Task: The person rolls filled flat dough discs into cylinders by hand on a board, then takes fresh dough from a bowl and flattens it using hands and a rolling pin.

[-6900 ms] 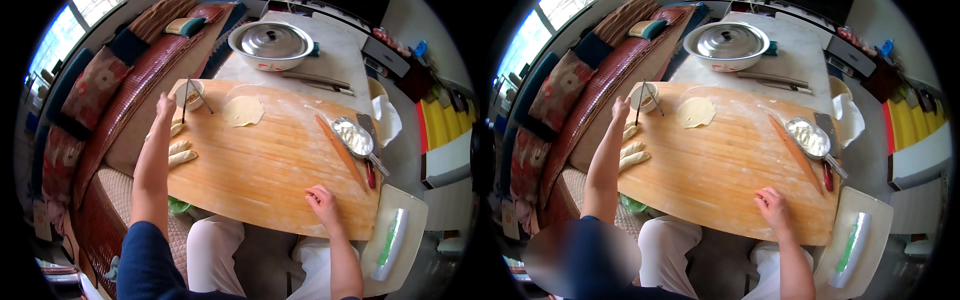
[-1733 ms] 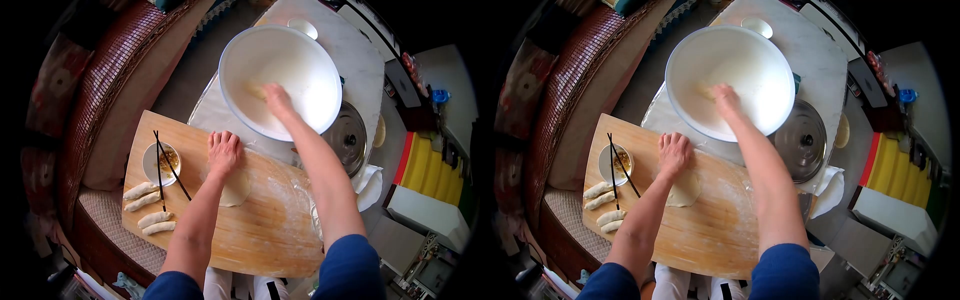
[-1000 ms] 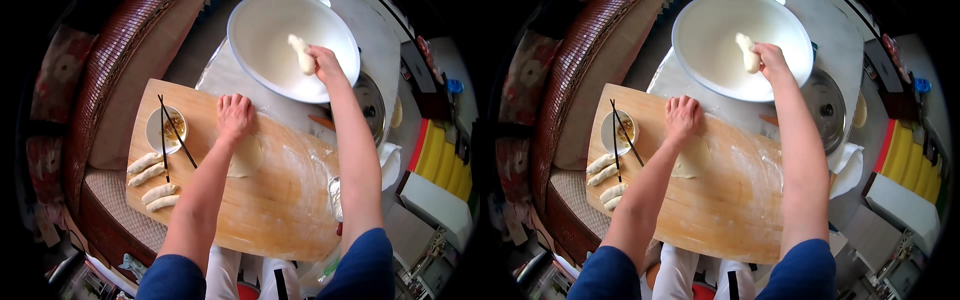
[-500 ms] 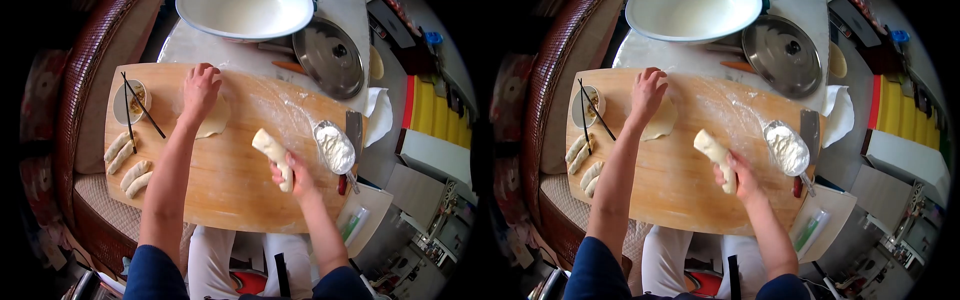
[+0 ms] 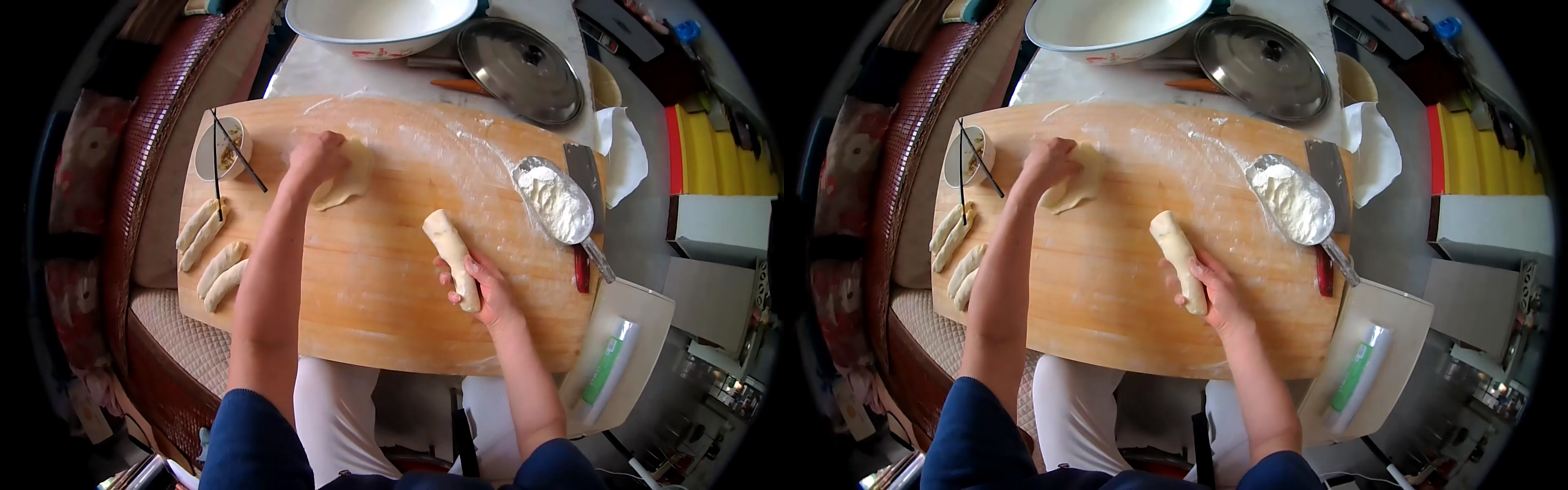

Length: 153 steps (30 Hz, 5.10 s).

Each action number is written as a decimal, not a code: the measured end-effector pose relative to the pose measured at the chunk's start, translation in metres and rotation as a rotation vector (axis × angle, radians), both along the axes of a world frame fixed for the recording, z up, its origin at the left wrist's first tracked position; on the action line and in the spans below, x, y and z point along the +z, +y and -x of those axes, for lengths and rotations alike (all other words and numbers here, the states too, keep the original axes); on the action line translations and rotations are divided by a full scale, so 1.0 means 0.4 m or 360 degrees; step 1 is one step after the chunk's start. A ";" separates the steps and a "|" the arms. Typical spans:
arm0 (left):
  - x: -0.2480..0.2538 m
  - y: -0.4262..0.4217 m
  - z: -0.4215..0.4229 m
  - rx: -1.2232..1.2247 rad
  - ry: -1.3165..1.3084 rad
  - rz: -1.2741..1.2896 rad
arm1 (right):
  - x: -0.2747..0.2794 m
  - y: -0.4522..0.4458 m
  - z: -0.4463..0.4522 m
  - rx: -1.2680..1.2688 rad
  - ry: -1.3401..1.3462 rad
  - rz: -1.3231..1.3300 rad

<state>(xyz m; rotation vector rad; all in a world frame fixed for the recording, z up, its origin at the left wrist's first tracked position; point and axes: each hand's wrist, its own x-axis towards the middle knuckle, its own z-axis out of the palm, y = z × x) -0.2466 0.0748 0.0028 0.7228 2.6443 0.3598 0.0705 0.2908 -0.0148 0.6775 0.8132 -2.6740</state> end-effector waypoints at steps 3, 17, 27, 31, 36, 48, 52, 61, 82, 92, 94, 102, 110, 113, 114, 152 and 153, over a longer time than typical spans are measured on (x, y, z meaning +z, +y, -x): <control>0.031 0.004 -0.071 -0.0138 -0.0180 -0.0671 | -0.007 -0.001 -0.027 0.0002 0.0074 -0.0088; 0.205 0.020 -0.844 -0.0294 -0.0343 -0.1414 | 0.062 -0.135 -0.293 -0.0530 0.0129 -0.0353; 0.254 0.024 -0.998 0.0476 -0.0908 -0.2535 | 0.193 -0.269 -0.338 -0.0538 0.0586 -0.0126; 0.251 0.025 -0.988 0.0064 0.0131 -0.2028 | 0.304 -0.305 -0.339 -0.0611 0.0199 -0.0128; 0.218 -0.010 -1.009 -0.0435 -0.0045 -0.1650 | 0.234 -0.269 -0.288 -0.0554 0.0366 -0.0221; -0.056 0.027 -0.874 0.0801 -0.1234 -0.2578 | 0.016 -0.278 -0.109 -0.0669 0.0363 -0.1907; -0.113 0.040 -0.810 0.0752 -0.0433 -0.2079 | 0.044 -0.294 -0.078 -0.0634 0.0167 -0.1188; -0.077 0.033 -0.793 0.0841 -0.1042 -0.2561 | -0.075 -0.225 0.009 -0.0521 0.0632 -0.3479; -0.097 0.073 -0.774 0.0668 -0.0767 -0.2150 | -0.097 -0.135 0.047 -0.0335 0.0572 -0.3747; -0.022 0.103 -0.846 0.0504 -0.0916 -0.2388 | -0.090 -0.154 -0.062 -0.0407 0.0669 -0.3543; -0.128 0.127 -0.789 0.0653 -0.0820 -0.2547 | -0.107 -0.115 -0.002 -0.0395 0.0591 -0.3726; -0.097 0.147 -0.818 0.0429 -0.0600 -0.2067 | -0.064 -0.116 0.008 -0.0404 0.0544 -0.2756; -0.049 0.129 -0.834 0.0440 -0.0580 -0.1973 | -0.139 -0.054 0.008 -0.0271 0.0570 -0.3722; -0.071 0.132 -0.833 0.0521 -0.0585 -0.1934 | -0.107 -0.062 0.036 -0.0245 0.0212 -0.3328; -0.073 0.138 -0.837 0.0549 -0.0608 -0.1977 | -0.067 -0.081 0.034 -0.0207 0.0089 -0.2925; -0.074 0.051 -0.809 0.0418 -0.0139 -0.1998 | -0.055 -0.292 0.020 -0.0664 0.1022 -0.3335; -0.074 0.052 -0.826 0.0330 -0.0083 -0.1919 | -0.066 -0.283 -0.002 -0.0648 0.0966 -0.3497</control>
